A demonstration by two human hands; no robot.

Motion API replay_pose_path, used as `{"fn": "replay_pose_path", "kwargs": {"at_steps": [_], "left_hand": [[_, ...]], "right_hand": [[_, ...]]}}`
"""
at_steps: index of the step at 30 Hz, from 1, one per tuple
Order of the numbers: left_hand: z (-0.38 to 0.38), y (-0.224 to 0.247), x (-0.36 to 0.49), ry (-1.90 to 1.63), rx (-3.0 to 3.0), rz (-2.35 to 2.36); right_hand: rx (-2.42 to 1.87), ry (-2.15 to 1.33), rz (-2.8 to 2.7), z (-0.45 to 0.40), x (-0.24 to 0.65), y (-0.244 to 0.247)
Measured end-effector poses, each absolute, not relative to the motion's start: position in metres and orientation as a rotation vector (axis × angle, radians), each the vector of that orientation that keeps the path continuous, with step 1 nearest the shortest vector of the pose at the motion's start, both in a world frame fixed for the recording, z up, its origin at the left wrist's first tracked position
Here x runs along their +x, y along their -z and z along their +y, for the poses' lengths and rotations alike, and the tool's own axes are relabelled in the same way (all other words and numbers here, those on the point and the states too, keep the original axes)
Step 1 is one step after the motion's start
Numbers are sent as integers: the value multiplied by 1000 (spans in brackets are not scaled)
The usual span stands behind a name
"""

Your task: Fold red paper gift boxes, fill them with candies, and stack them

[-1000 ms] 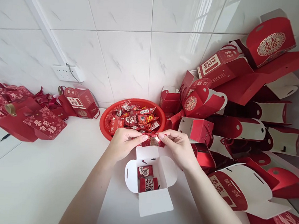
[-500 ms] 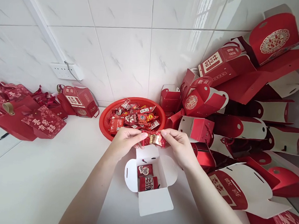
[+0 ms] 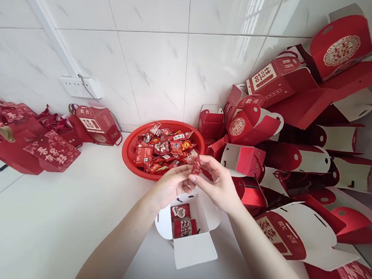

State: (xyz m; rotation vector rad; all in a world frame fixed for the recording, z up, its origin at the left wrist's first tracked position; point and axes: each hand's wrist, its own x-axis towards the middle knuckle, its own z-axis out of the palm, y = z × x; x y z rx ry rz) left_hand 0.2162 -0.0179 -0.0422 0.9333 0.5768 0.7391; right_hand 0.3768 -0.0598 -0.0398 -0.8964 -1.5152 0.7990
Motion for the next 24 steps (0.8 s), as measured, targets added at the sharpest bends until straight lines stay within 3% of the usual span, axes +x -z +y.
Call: {"fn": "replay_pose_path", "kwargs": {"at_steps": [5, 8, 19, 24], "left_hand": [[-16, 30, 206, -766, 1101, 598], [-16, 22, 197, -742, 1249, 641], [-16, 11, 188, -642, 1516, 746], [-18, 3, 176, -552, 1971, 945]], "right_hand": [[-1120, -274, -1763, -67, 382, 32], [-1159, -147, -1833, -69, 381, 30], [-1075, -223, -1851, -68, 379, 30], [-1098, -584, -1796, -70, 383, 28]]}}
